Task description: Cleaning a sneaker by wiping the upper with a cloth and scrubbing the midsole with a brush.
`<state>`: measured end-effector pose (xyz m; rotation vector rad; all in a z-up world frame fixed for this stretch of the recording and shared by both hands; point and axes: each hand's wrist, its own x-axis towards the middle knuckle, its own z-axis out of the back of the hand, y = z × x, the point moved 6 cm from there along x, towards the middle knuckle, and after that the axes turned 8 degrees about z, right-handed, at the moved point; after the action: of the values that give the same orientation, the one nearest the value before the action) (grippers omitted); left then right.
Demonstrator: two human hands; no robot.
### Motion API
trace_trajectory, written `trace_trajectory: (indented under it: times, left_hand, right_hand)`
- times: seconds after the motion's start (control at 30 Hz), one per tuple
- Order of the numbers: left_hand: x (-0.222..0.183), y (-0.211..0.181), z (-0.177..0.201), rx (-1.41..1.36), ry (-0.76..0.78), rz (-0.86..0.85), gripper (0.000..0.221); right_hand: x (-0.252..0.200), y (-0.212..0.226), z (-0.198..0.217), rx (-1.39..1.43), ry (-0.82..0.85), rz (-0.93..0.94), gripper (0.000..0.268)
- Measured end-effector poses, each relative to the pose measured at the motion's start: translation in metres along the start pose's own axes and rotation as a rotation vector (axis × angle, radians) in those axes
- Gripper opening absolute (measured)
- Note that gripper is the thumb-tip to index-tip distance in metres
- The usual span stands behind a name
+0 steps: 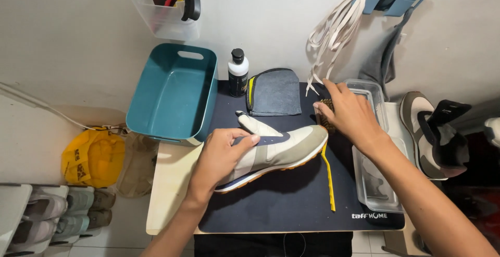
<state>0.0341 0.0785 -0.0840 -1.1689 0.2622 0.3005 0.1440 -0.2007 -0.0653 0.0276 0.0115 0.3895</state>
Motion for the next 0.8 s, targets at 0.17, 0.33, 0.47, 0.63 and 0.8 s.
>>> trace_trajectory:
  times: [0.17,0.33,0.47,0.63,0.8]
  left_hand:
    - [0.031,0.028,-0.009,-0.258,0.079,0.085,0.022]
    - [0.034,0.036,-0.027,-0.584,0.203,0.165,0.025]
    - [0.018,0.008,-0.016,-0.380,0.157,0.076,0.023]
    - [-0.019,-0.030,0.016,-0.065,-0.170,-0.308,0.022]
    - [-0.017,0.025,0.008,-0.148,-0.106,-0.096,0.085]
  right_hand:
    - [-0.022,0.006,-0.012,0.854,-0.042,-0.093,0.051]
    - [-0.050,0.020,-0.045,1.328,0.070,-0.274,0.078]
    - [-0.072,0.022,-0.048,1.536,-0.151,-0.373,0.057]
    - [-0.101,0.033,-0.029,1.724,-0.363,-0.471,0.051]
    - [-0.135,0.016,-0.049,1.842,-0.545,-0.686,0.051]
